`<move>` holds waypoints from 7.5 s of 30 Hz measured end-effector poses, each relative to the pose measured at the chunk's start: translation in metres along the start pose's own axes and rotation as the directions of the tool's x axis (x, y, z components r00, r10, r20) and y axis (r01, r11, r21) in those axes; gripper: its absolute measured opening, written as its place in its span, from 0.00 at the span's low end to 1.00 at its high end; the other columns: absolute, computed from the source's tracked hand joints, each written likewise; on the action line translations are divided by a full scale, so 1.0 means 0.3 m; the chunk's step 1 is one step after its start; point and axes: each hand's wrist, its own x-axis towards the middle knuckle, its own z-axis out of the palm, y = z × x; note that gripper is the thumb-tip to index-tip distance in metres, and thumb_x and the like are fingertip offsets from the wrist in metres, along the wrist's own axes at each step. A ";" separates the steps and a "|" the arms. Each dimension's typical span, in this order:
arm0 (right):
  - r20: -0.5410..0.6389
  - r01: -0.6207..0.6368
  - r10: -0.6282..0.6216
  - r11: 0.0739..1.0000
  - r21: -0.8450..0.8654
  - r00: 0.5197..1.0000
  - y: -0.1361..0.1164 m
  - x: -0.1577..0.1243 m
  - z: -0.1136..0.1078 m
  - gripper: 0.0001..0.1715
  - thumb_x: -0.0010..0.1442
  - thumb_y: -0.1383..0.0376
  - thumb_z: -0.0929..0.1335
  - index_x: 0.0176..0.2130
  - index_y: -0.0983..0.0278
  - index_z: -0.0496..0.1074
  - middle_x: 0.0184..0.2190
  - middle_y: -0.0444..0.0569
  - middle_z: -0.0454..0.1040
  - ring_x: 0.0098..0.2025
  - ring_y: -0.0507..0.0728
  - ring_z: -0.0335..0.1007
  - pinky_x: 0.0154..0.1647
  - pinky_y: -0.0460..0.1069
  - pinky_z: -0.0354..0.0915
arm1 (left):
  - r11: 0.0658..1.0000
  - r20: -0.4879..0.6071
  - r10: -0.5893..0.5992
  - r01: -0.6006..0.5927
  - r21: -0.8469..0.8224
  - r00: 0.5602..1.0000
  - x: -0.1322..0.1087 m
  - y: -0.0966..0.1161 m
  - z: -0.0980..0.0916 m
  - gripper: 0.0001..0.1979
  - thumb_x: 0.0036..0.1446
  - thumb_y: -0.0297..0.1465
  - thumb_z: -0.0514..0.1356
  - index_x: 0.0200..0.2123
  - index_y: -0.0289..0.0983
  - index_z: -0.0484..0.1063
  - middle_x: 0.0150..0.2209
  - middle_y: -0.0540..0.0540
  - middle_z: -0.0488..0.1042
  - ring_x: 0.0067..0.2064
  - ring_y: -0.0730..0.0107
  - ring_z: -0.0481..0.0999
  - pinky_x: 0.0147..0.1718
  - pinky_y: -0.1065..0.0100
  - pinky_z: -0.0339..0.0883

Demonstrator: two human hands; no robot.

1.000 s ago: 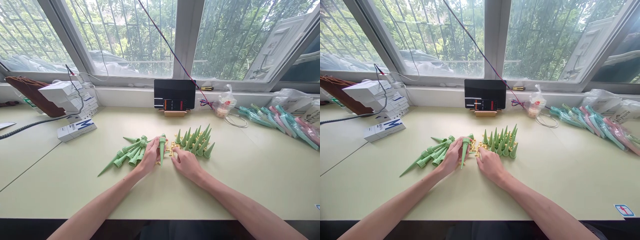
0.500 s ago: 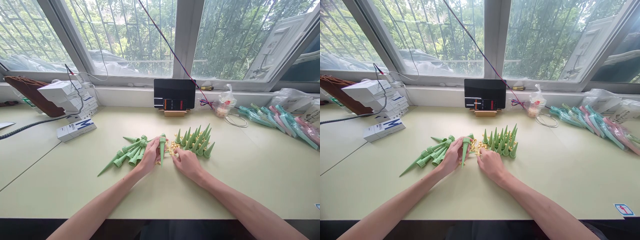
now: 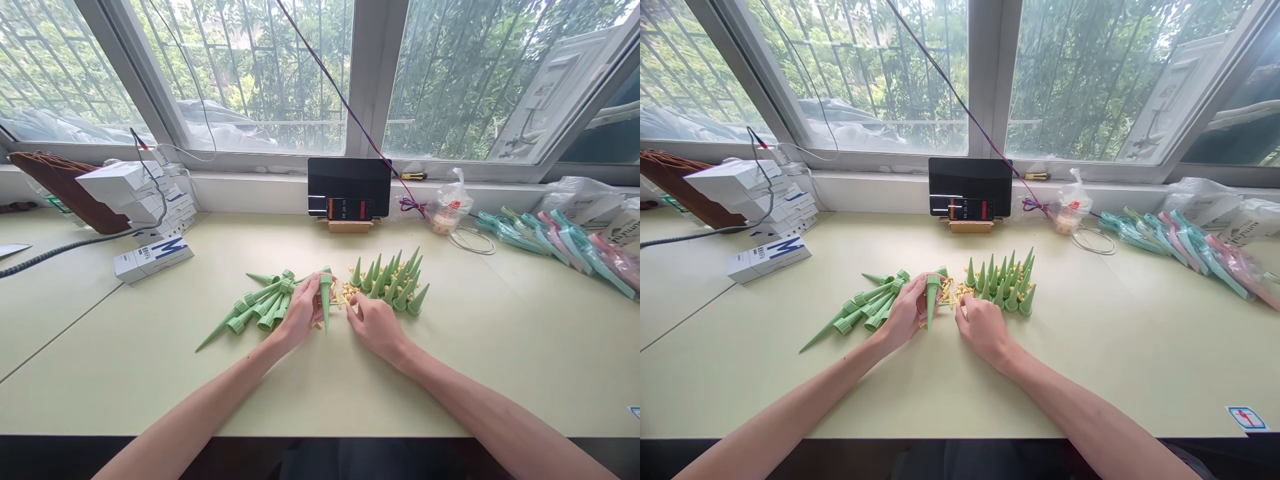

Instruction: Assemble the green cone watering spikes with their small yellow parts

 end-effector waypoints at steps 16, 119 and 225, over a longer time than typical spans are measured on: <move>-0.194 0.201 -0.136 0.906 0.373 0.972 -0.013 -0.015 0.001 0.13 0.70 0.60 0.60 0.39 0.63 0.69 0.22 0.42 0.62 0.21 0.50 0.52 0.23 0.46 0.55 | 0.989 -0.026 0.053 -0.049 0.137 0.998 -0.010 0.012 0.007 0.20 0.62 0.49 0.56 0.42 0.38 0.70 0.24 0.52 0.67 0.17 0.78 0.61 0.11 0.76 0.46; -0.243 0.178 -0.031 0.769 0.614 0.970 -0.040 -0.020 -0.018 0.08 0.68 0.61 0.64 0.41 0.62 0.70 0.33 0.49 0.75 0.29 0.54 0.77 0.22 0.47 0.73 | 0.947 0.023 0.105 -0.107 0.304 0.994 -0.026 -0.008 0.023 0.18 0.65 0.47 0.53 0.38 0.38 0.68 0.21 0.53 0.66 0.18 0.78 0.63 0.14 0.77 0.51; -0.254 0.219 -0.111 0.866 0.449 0.961 -0.029 -0.023 -0.018 0.05 0.67 0.62 0.66 0.43 0.61 0.66 0.27 0.44 0.74 0.25 0.52 0.70 0.30 0.48 0.72 | 0.937 0.097 0.124 -0.149 0.316 0.988 -0.021 -0.008 0.017 0.18 0.65 0.47 0.54 0.34 0.38 0.65 0.22 0.56 0.64 0.15 0.82 0.62 0.12 0.78 0.57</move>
